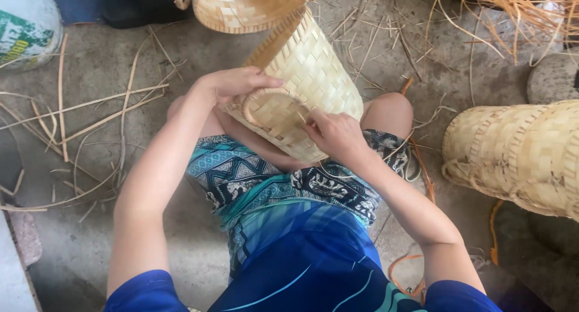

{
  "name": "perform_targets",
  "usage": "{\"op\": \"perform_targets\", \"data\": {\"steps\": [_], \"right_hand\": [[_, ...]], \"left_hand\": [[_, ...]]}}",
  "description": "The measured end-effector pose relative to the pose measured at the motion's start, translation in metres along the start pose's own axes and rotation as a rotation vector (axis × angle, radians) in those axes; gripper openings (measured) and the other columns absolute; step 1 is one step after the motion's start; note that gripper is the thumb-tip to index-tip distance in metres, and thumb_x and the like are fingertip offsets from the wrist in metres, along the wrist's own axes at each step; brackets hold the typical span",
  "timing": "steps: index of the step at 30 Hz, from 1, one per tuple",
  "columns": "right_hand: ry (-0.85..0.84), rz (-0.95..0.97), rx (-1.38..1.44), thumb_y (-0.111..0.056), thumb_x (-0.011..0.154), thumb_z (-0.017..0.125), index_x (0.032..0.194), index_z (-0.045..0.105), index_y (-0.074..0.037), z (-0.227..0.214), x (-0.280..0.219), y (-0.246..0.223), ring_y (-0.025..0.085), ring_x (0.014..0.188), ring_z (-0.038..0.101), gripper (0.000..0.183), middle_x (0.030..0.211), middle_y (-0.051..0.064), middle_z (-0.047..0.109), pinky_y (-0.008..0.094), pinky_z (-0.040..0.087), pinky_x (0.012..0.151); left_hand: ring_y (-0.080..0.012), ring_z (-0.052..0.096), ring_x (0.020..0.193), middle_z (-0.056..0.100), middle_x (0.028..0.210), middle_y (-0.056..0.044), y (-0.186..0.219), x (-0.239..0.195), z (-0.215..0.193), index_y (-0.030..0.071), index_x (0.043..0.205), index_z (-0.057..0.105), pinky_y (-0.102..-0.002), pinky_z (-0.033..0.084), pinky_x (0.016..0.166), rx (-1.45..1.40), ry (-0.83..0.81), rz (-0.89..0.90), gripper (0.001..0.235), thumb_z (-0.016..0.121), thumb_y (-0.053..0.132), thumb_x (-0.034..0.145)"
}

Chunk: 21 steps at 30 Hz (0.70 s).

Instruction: The person sits on the floor weaving a bamboo basket. They tuck and press bamboo strips inside the basket, cut a strip with scissors, weave a thin strip along the rim, and work the rim and handle area by hand.

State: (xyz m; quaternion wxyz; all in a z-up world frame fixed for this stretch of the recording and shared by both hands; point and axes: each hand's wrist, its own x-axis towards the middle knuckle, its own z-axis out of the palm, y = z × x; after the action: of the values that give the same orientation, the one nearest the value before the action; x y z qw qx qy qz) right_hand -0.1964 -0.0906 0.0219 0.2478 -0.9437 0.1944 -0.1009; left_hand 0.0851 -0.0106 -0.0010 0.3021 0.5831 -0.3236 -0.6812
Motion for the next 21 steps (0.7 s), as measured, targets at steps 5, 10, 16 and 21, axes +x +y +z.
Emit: {"op": "perform_targets", "data": {"steps": [5, 10, 16, 21], "right_hand": [[0.258, -0.092, -0.028, -0.013, 0.095, 0.076, 0.099, 0.072, -0.011, -0.092, -0.007, 0.002, 0.027, 0.084, 0.071, 0.006, 0.090, 0.007, 0.072, 0.040, 0.055, 0.081], [0.136, -0.198, -0.158, -0.016, 0.092, 0.076, 0.096, 0.073, -0.010, -0.065, 0.011, 0.018, 0.028, 0.085, 0.069, 0.008, 0.087, 0.006, 0.070, 0.042, 0.054, 0.079], [-0.634, 0.084, -0.273, -0.031, 0.099, 0.059, 0.095, 0.074, -0.009, 0.089, 0.014, 0.084, 0.034, 0.087, 0.072, 0.027, 0.092, 0.015, 0.074, 0.047, 0.056, 0.075], [-0.612, 0.151, -0.057, -0.031, 0.099, 0.056, 0.098, 0.075, -0.006, 0.128, 0.029, 0.095, 0.039, 0.088, 0.071, 0.031, 0.092, 0.019, 0.073, 0.050, 0.053, 0.082]], "left_hand": [[-0.0227, 0.074, 0.073, 0.077, 0.084, -0.014, 0.027, -0.013, 0.058, -0.001, 0.095, 0.075, -0.037, 0.057, 0.068, 0.499, 0.065, 0.140, 0.048, 0.059, 0.044, 0.099], [-0.0353, 0.070, 0.070, 0.073, 0.081, -0.017, -0.054, 0.019, 0.137, 0.004, 0.092, 0.071, -0.049, 0.055, 0.063, 1.034, 0.275, 0.309, 0.036, 0.059, 0.036, 0.104], [-0.0378, 0.071, 0.082, 0.071, 0.101, -0.022, -0.090, 0.015, 0.182, -0.001, 0.100, 0.068, -0.048, 0.057, 0.067, 1.013, 0.411, 0.416, 0.039, 0.075, 0.034, 0.083], [-0.0373, 0.068, 0.097, 0.069, 0.108, -0.024, -0.125, 0.025, 0.191, -0.003, 0.105, 0.065, -0.046, 0.058, 0.075, 1.037, 0.510, 0.502, 0.042, 0.078, 0.030, 0.083]]}}
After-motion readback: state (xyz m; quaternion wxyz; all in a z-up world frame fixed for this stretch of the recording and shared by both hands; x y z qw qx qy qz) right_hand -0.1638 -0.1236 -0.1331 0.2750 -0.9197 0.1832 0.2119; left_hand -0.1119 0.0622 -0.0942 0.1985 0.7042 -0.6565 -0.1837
